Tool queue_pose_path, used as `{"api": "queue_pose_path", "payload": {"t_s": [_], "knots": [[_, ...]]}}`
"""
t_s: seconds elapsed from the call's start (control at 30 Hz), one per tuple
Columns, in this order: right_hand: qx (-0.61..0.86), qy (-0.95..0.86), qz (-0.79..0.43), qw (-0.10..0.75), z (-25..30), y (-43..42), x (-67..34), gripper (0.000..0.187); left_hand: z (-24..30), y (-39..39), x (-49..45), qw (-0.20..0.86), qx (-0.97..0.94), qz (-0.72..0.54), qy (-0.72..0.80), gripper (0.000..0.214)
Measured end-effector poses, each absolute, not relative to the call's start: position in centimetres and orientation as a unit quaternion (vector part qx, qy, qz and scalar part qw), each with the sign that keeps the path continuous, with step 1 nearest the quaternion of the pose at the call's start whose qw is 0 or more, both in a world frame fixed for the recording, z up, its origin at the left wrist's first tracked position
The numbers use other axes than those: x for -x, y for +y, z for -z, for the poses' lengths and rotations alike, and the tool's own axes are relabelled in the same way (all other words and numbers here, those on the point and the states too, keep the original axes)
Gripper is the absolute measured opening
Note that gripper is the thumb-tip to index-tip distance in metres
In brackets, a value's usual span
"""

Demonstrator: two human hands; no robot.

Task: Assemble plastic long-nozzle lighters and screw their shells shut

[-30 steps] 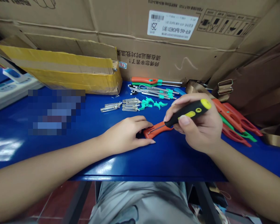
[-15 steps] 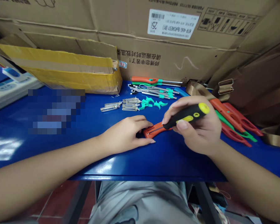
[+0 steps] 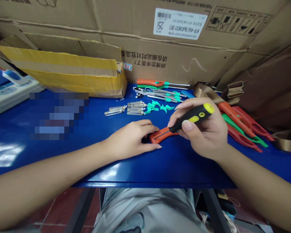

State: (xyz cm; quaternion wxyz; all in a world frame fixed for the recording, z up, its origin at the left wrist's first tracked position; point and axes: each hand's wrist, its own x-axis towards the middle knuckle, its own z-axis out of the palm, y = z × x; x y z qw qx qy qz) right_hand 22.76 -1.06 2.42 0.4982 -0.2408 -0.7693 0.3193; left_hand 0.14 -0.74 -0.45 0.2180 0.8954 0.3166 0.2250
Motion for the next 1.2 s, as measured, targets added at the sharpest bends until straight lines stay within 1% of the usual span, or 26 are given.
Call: {"api": "queue_pose_path", "payload": {"t_s": [0.1, 0.2, 0.23, 0.33, 0.47, 0.6, 0.67, 0.8, 1.0, 1.07, 1.2], "knots": [[0.262, -0.758, -0.330, 0.497, -2.4, -1.0, -22.6, 0.027, 0.5, -0.7, -0.1, 0.221, -0.894, -0.225, 0.317, 0.040], [0.283, -0.755, -0.305, 0.507, -2.6, -0.9, -22.3, 0.044, 0.6, -0.7, -0.1, 0.223, -0.892, -0.226, 0.322, 0.040], [0.290, -0.758, -0.294, 0.506, -2.7, -0.8, -22.3, 0.046, 0.6, -0.7, -0.1, 0.225, -0.891, -0.226, 0.322, 0.041], [0.303, -0.772, -0.287, 0.479, -3.3, -0.5, -22.0, 0.040, 0.4, -0.7, -0.2, 0.230, -0.891, -0.224, 0.322, 0.039], [0.298, -0.785, -0.320, 0.440, -4.8, -0.3, -21.6, 0.035, 0.3, -0.8, -0.3, 0.226, -0.891, -0.225, 0.322, 0.035], [0.309, -0.813, -0.339, 0.359, -6.4, -0.8, -21.5, 0.045, 0.3, -0.9, -0.3, 0.229, -0.888, -0.225, 0.329, 0.032], [0.311, -0.826, -0.318, 0.345, -6.5, -1.2, -21.6, 0.051, 0.3, -1.0, -0.3, 0.237, -0.885, -0.226, 0.332, 0.030], [0.298, -0.834, -0.229, 0.403, -5.3, -1.1, -21.8, 0.052, 0.2, -1.0, -0.4, 0.249, -0.880, -0.220, 0.339, 0.031], [0.304, -0.818, -0.148, 0.465, -3.6, -0.2, -21.8, 0.049, 0.3, -0.9, -0.4, 0.239, -0.885, -0.226, 0.330, 0.030], [0.305, -0.815, -0.146, 0.471, -3.5, -0.2, -21.8, 0.049, 0.3, -0.8, -0.4, 0.237, -0.886, -0.226, 0.329, 0.031], [0.278, -0.834, -0.200, 0.433, -3.6, -0.3, -22.1, 0.051, 0.2, -0.9, -0.4, 0.235, -0.887, -0.216, 0.335, 0.033]]}}
